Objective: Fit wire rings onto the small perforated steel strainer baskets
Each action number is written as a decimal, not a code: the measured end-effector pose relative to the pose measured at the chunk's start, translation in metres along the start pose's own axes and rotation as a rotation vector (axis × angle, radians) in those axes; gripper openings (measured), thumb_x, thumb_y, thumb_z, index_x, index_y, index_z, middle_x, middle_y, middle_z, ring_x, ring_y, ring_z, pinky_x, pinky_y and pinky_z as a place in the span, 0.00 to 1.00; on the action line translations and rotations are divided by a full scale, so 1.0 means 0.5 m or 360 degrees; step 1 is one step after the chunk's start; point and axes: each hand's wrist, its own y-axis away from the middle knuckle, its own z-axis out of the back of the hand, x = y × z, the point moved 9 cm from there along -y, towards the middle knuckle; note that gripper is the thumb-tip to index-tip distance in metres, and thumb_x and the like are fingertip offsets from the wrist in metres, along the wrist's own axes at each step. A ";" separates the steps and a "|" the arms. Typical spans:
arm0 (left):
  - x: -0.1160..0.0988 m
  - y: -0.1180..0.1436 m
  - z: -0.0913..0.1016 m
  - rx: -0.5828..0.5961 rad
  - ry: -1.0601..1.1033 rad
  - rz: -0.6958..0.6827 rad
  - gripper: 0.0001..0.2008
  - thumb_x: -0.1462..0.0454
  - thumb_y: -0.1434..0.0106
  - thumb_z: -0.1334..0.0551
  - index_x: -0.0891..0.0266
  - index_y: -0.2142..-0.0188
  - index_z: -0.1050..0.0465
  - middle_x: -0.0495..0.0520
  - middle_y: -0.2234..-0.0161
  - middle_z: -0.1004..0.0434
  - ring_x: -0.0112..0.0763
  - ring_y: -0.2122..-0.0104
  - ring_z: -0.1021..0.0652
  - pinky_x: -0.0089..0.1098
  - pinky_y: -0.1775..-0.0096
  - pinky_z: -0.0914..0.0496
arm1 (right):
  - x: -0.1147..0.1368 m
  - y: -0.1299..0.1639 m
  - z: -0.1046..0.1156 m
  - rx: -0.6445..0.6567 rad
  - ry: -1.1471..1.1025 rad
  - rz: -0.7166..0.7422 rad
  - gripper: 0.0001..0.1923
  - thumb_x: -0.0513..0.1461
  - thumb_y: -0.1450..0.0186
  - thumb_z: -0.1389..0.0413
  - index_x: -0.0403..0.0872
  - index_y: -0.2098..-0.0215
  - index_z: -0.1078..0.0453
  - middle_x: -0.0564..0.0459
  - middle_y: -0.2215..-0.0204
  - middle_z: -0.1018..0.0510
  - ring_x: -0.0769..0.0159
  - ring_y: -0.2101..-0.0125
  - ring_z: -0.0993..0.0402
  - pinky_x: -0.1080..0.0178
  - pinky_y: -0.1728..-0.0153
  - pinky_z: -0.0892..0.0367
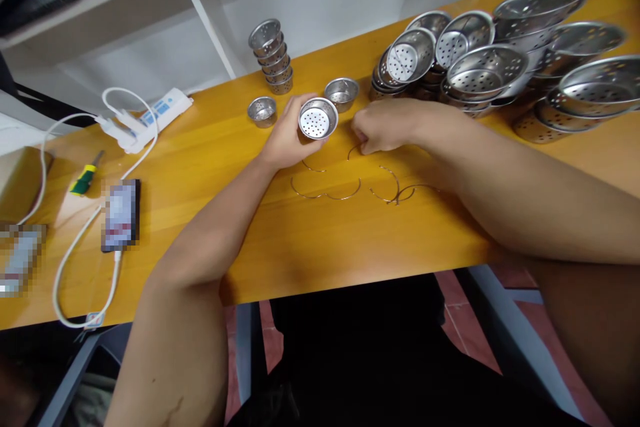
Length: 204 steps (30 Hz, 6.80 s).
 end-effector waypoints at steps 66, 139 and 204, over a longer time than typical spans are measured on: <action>0.047 0.001 -0.016 0.0023 0.0398 0.0053 0.55 0.29 0.25 0.24 0.42 0.13 0.45 0.65 0.24 0.22 0.58 0.24 0.15 0.64 0.24 0.17 | -0.007 0.022 0.077 -0.0992 -0.0870 -0.0009 0.24 0.50 0.11 0.48 0.61 0.28 0.15 0.44 0.43 0.06 0.40 0.45 0.11 0.44 0.47 0.20; 0.015 -0.008 -0.044 -0.0027 0.0787 0.0213 0.44 0.30 0.26 0.21 0.50 0.25 0.27 0.55 0.38 0.18 0.52 0.30 0.14 0.63 0.21 0.21 | -0.016 0.000 0.081 -0.1208 -0.1790 0.0713 0.14 0.54 0.25 0.24 0.54 0.54 0.11 0.51 0.62 0.09 0.61 0.70 0.24 0.54 0.66 0.31; 0.020 -0.008 0.057 -0.0321 0.0386 0.0180 0.51 0.29 0.20 0.30 0.42 0.11 0.48 0.62 0.20 0.27 0.51 0.19 0.23 0.54 0.15 0.30 | -0.084 -0.013 0.048 -0.1683 -0.1436 0.0329 0.31 0.61 0.18 0.31 0.53 0.28 0.20 0.35 0.28 0.19 0.46 0.48 0.18 0.42 0.38 0.23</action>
